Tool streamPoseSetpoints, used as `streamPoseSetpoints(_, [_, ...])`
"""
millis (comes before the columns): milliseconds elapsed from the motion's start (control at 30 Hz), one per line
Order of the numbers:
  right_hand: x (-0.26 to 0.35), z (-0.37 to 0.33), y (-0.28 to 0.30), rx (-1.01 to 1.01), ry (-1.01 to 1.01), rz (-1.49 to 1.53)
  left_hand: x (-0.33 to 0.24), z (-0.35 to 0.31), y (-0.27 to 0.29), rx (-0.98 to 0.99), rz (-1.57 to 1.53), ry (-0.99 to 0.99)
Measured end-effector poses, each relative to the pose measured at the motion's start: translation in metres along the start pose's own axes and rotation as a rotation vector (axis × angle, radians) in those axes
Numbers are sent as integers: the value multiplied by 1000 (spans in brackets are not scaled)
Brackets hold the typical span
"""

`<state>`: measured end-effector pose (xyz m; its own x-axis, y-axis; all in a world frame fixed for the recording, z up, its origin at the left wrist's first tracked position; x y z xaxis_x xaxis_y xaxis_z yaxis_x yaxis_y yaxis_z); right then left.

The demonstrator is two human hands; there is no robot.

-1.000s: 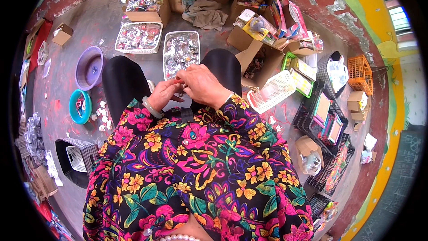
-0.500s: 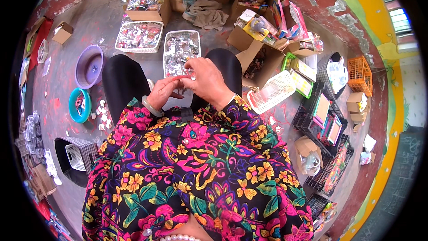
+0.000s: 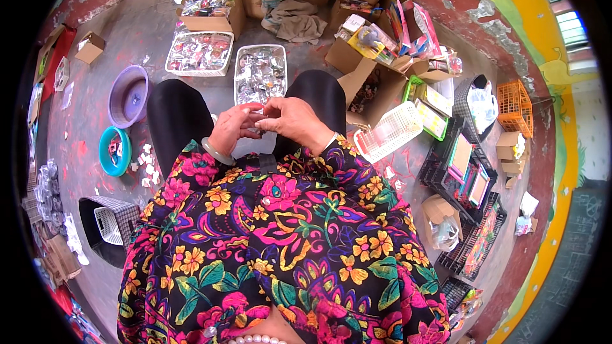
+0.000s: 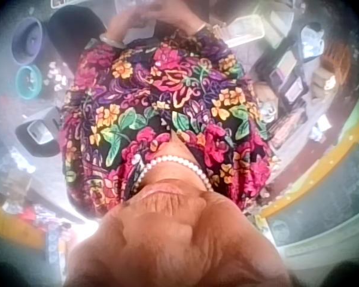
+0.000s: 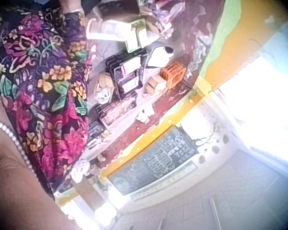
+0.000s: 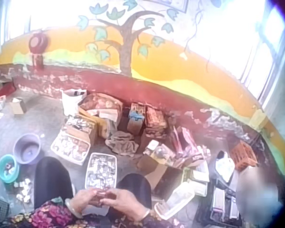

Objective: The person sits on the floor and repeatedly picks up small candies, wraps them in clear plastic film, and places the wrapped items into a white plastic basket. The person handles the candies one by one, manipulating the film to enclose each piece.

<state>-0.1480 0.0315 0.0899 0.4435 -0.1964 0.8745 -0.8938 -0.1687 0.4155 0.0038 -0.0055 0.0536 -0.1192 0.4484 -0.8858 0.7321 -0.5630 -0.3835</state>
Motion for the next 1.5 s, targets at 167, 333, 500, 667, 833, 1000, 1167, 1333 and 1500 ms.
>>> streamPoseSetpoints(167, [-15,1,-7,-15,-51,190,6,3,8,-29,-163,105])
streamPoseSetpoints(333, [-29,5,-11,-75,-131,433,-1,2,1,-18,-223,130])
streamPoseSetpoints(500, [-24,2,-8,-117,-151,606,-1,2,1,-44,-146,131])
streamPoseSetpoints(667, [-24,3,-7,-165,-83,634,6,2,3,-37,-132,198])
streamPoseSetpoints(833, [-29,4,-11,-144,-73,636,2,1,0,-19,-81,269])
streamPoseSetpoints(1000, [-24,2,-13,-97,-113,685,11,4,6,-54,-78,215])
streamPoseSetpoints(1167, [-13,-1,-16,-60,-79,671,9,5,4,-27,43,111])
streamPoseSetpoints(1333, [-19,0,-18,-70,-90,647,13,4,2,17,75,72])
streamPoseSetpoints(1500, [-25,0,-18,-87,-58,676,9,4,1,20,53,156])
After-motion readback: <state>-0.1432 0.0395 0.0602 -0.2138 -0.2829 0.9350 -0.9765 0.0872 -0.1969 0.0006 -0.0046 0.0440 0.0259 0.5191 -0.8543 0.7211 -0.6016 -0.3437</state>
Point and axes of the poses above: each hand's wrist, its own z-axis towards the middle knuckle, its own y-axis out of the back of the hand, x = y × z, the point moved 4 cm from there along z, towards the middle knuckle, and after that the axes turned 3 degrees about -y, right-handed, at the moved point
